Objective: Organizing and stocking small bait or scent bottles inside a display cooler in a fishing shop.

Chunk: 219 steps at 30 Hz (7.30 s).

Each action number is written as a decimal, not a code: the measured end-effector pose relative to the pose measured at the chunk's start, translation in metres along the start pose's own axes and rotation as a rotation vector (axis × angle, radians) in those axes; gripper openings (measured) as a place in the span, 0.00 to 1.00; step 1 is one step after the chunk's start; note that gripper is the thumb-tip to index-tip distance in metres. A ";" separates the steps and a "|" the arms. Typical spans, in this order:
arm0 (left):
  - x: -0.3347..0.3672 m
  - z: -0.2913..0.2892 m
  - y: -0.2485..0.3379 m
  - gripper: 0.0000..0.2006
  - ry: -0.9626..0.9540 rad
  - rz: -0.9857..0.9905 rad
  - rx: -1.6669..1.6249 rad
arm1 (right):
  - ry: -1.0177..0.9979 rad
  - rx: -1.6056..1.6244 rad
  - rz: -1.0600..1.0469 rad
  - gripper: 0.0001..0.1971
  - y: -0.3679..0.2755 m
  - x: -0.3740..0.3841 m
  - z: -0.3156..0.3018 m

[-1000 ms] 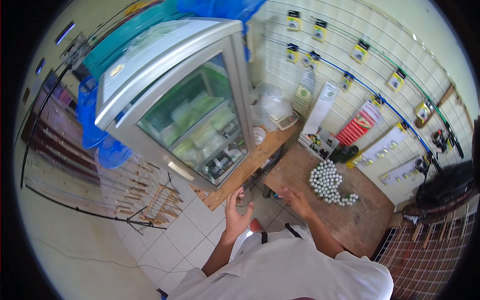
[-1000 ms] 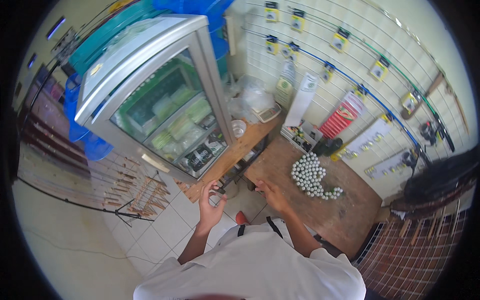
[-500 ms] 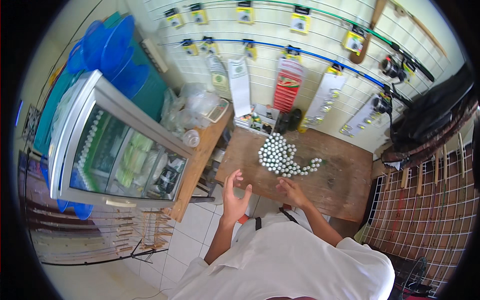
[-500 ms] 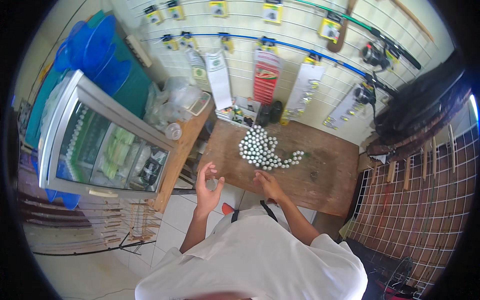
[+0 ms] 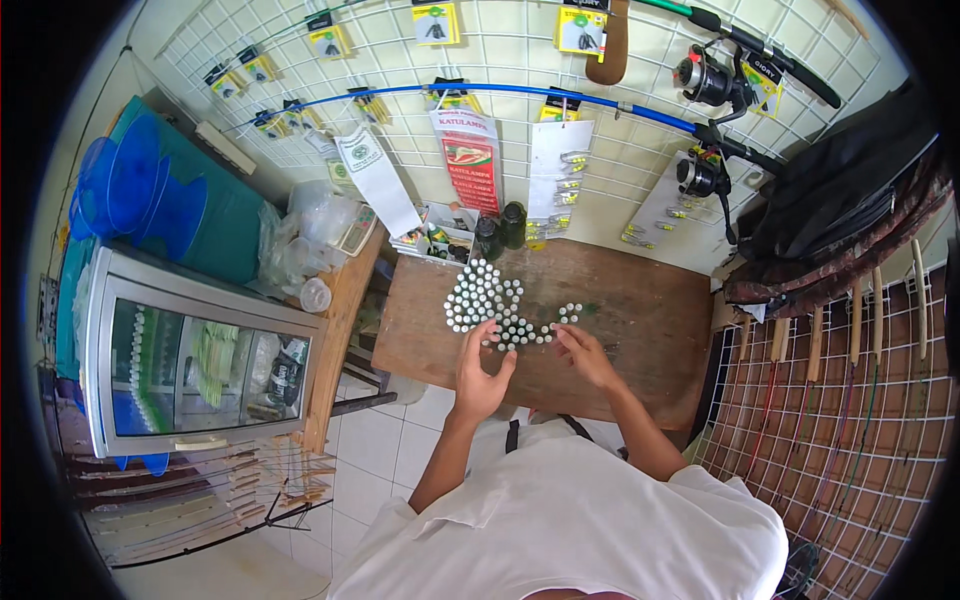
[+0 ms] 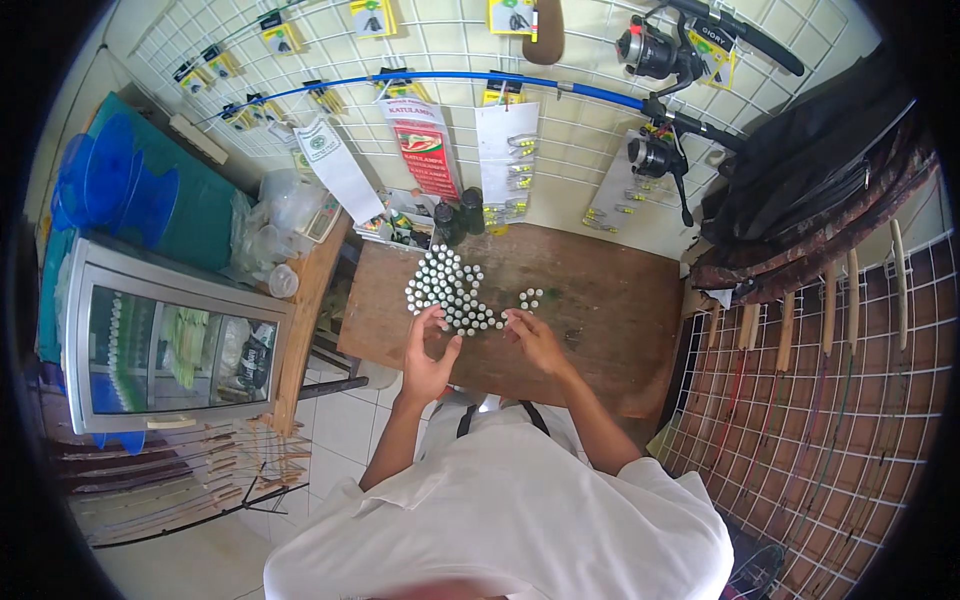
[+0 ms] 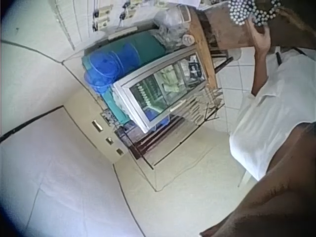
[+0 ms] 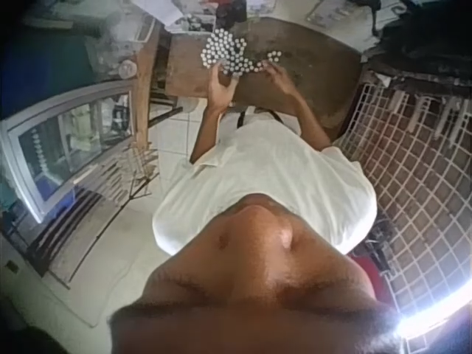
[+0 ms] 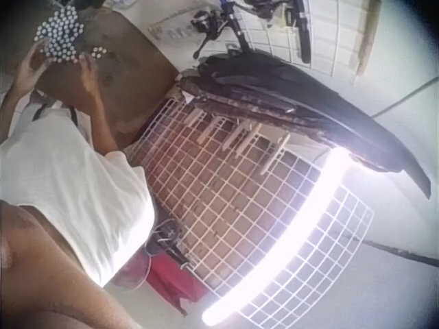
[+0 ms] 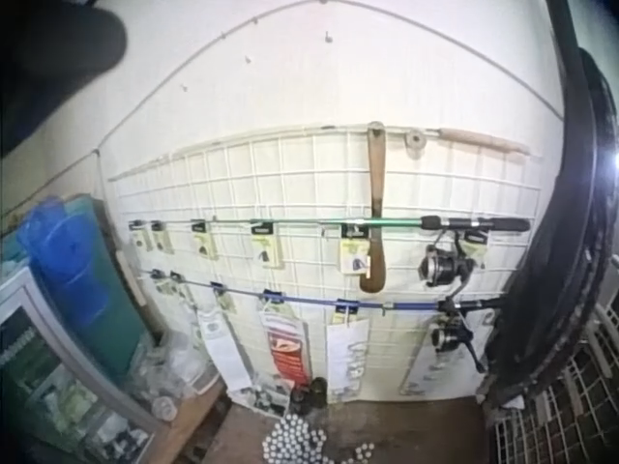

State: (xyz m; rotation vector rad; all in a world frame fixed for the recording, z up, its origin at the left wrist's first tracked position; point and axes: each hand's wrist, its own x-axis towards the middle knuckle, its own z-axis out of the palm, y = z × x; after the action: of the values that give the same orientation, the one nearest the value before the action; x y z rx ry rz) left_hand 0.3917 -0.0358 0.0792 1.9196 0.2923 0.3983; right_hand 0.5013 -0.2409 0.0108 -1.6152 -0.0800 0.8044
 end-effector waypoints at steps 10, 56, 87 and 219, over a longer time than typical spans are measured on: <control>0.054 0.040 0.018 0.28 -0.095 0.108 -0.005 | 0.306 -0.479 -0.134 0.18 0.057 0.078 -0.039; 0.016 0.043 -0.056 0.15 -0.363 -0.267 -0.002 | -0.214 -0.657 -0.353 0.11 -0.068 0.031 0.017; -0.192 -0.213 -0.055 0.17 0.374 -0.302 -0.087 | -0.842 -0.358 -0.482 0.12 -0.137 -0.049 0.329; -0.154 -0.506 -0.006 0.23 1.156 0.147 0.422 | -0.317 -0.786 -1.489 0.23 -0.384 0.157 0.733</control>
State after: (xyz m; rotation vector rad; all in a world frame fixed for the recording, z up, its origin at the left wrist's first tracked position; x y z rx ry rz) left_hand 0.0445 0.3351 0.2265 1.9080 1.0432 1.6406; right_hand 0.3757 0.5427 0.2923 -1.5346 -1.7605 -0.2325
